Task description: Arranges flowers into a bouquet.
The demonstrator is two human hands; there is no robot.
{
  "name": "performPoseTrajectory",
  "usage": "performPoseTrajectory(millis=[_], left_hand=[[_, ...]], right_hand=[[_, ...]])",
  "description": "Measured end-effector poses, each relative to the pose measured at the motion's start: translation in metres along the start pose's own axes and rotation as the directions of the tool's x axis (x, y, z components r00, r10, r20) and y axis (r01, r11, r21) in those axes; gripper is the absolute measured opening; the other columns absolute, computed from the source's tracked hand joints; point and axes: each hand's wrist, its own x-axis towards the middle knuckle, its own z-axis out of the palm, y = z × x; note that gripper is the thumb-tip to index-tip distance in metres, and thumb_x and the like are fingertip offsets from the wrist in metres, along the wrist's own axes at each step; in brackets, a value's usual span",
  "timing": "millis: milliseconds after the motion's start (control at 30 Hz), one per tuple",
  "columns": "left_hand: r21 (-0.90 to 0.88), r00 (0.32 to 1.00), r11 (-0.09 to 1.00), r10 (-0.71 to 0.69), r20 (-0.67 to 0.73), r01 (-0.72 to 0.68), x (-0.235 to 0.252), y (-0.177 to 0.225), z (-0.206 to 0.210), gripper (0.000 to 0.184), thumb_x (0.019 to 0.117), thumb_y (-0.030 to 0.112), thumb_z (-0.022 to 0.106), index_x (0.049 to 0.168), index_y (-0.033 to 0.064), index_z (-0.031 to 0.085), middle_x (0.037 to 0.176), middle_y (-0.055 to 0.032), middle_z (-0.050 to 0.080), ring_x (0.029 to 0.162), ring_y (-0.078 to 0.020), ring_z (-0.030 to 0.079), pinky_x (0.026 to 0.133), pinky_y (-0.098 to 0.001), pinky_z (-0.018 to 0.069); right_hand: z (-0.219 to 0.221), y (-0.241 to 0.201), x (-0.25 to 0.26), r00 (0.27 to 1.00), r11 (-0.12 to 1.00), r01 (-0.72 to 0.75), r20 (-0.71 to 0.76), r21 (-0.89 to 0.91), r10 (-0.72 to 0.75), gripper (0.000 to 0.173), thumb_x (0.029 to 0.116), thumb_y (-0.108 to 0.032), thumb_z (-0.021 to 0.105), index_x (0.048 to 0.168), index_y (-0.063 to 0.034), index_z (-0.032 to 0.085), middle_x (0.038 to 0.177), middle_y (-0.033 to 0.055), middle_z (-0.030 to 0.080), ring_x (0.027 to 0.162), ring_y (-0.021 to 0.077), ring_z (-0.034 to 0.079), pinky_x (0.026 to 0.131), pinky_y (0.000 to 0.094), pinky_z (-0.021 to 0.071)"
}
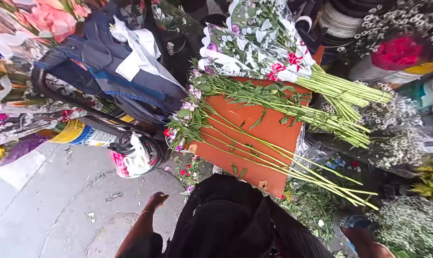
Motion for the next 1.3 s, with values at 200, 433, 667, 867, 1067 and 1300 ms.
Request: performPoseTrajectory(millis=[200,433,667,867,1067,1300], left_hand=[[0.056,0.861,0.909,0.409,-0.302,-0.412,-0.005,0.122,-0.066,0.041,0.1048,0.023,0.058,0.134,-0.0049,0.061,0.127,-0.03,0.065,0.124,-0.0476,0.059,0.11,-0.0642,0.0402],[0.074,0.486,0.757,0.488,-0.725,-0.649,-0.051,0.134,-0.09,0.034,0.1054,0.019,0.055,0.126,-0.0051,0.066,0.12,-0.027,0.068,0.112,-0.042,0.067,0.101,-0.0593,0.0502],[0.153,0.2,0.675,0.415,-0.887,-0.722,-0.087,0.127,-0.094,0.034,0.1051,0.02,0.052,0.114,-0.0064,0.071,0.1,-0.0245,0.072,0.087,-0.0356,0.072,0.082,-0.0501,0.0579],[0.276,-0.001,0.315,0.658,-0.753,-0.908,-0.127,0.212,-0.098,0.03,0.1045,0.02,0.055,0.112,-0.0026,0.073,0.094,-0.0165,0.076,0.081,-0.0234,0.074,0.078,-0.0395,0.0613],[0.571,-0.203,0.045,0.909,-0.363,-0.82,-0.159,0.317,-0.086,0.039,0.1058,0.032,0.054,0.129,0.0043,0.068,0.13,-0.0159,0.068,0.124,-0.0326,0.064,0.104,-0.05,0.0509],[0.124,-0.024,0.027,0.92,-0.392,-0.992,-0.198,0.373,-0.11,0.051,0.1051,0.036,0.054,0.14,-0.0009,0.058,0.139,-0.0161,0.062,0.119,-0.022,0.063,0.103,-0.042,0.0495]], right_hand=[[-0.006,-0.265,0.151,0.577,0.589,0.808,-0.193,-0.009,-0.794,0.031,0.0988,-0.029,0.062,0.111,-0.0043,0.076,0.102,0.0159,0.07,0.091,0.0235,0.066,0.083,0.0416,0.0553],[0.094,-0.435,0.288,0.558,0.526,0.776,-0.009,-0.347,-0.83,0.032,0.1011,-0.026,0.062,0.123,-0.0025,0.07,0.138,0.0261,0.057,0.131,0.0487,0.05,0.111,0.067,0.0329],[0.058,-0.443,0.258,0.333,0.395,0.699,-0.218,-0.597,-0.918,0.03,0.1067,-0.015,0.047,0.127,0.0022,0.062,0.127,0.0309,0.063,0.111,0.0533,0.063,0.091,0.0683,0.0463],[0.027,-0.467,0.232,0.436,0.429,0.734,-0.119,-0.527,-0.892,0.036,0.1088,-0.023,0.047,0.133,-0.0009,0.062,0.116,0.0325,0.066,0.109,0.0531,0.063,0.093,0.0673,0.0466],[-0.011,-0.507,0.152,0.091,0.278,0.727,-0.313,-0.628,-0.945,0.029,0.1089,-0.018,0.047,0.124,-0.0005,0.065,0.098,0.0295,0.066,0.092,0.0503,0.066,0.076,0.0617,0.051],[-0.044,-0.467,0.088,0.036,0.26,0.743,-0.351,-0.617,-0.936,0.028,0.108,-0.015,0.051,0.127,-0.0007,0.066,0.093,0.0287,0.065,0.076,0.0467,0.067,0.062,0.0574,0.0522]])
